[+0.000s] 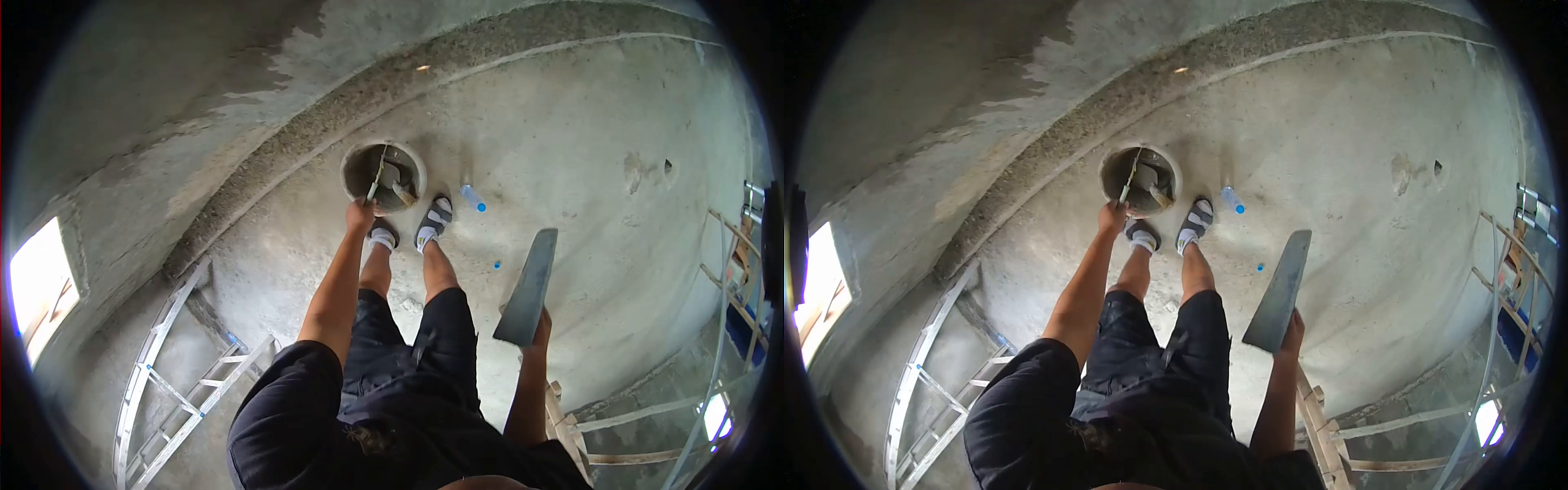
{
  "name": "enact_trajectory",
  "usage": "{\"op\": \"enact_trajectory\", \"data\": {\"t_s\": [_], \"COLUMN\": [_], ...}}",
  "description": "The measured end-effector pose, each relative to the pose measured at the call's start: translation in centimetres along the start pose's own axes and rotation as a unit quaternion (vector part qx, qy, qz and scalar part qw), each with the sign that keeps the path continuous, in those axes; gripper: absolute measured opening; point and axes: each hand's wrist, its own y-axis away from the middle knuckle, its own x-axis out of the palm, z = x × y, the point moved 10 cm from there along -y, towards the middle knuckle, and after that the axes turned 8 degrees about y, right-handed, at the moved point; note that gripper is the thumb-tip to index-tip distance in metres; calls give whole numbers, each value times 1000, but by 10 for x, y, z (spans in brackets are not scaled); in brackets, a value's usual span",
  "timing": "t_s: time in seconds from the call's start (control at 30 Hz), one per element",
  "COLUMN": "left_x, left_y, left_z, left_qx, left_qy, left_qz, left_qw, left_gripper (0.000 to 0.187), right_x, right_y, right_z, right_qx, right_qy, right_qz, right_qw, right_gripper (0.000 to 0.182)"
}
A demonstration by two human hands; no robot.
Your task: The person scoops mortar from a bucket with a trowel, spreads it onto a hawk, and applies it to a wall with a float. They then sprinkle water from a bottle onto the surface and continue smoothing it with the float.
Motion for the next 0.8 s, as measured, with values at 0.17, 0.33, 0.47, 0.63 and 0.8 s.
{"op": "enact_trajectory", "data": {"t_s": [0.17,0.33,0.47,0.63,0.8], "left_x": [41,57,120,98,121], "left_y": [-65,-65,37,188,211], "left_z": [30,29,43,-56,21], "left_qx": [-17,-8,-55,-64,-277], "left_qy": [-78,-86,310,567,497], "left_qz": [-26,-73,182,424,411], "left_qw": [996,994,931,704,712], "left_gripper": [31,31,38,40,39], "right_x": [18,65,151,237,234], "right_y": [-25,-53,-54,-77,-37], "right_z": [-63,-121,-145,-150,-159], "right_qx": [15,81,101,111,117], "right_qy": [-32,-131,-43,116,283], "right_qz": [60,137,204,310,418], "right_qw": [998,979,973,937,855], "right_gripper": [43,41,38,34,31]}}
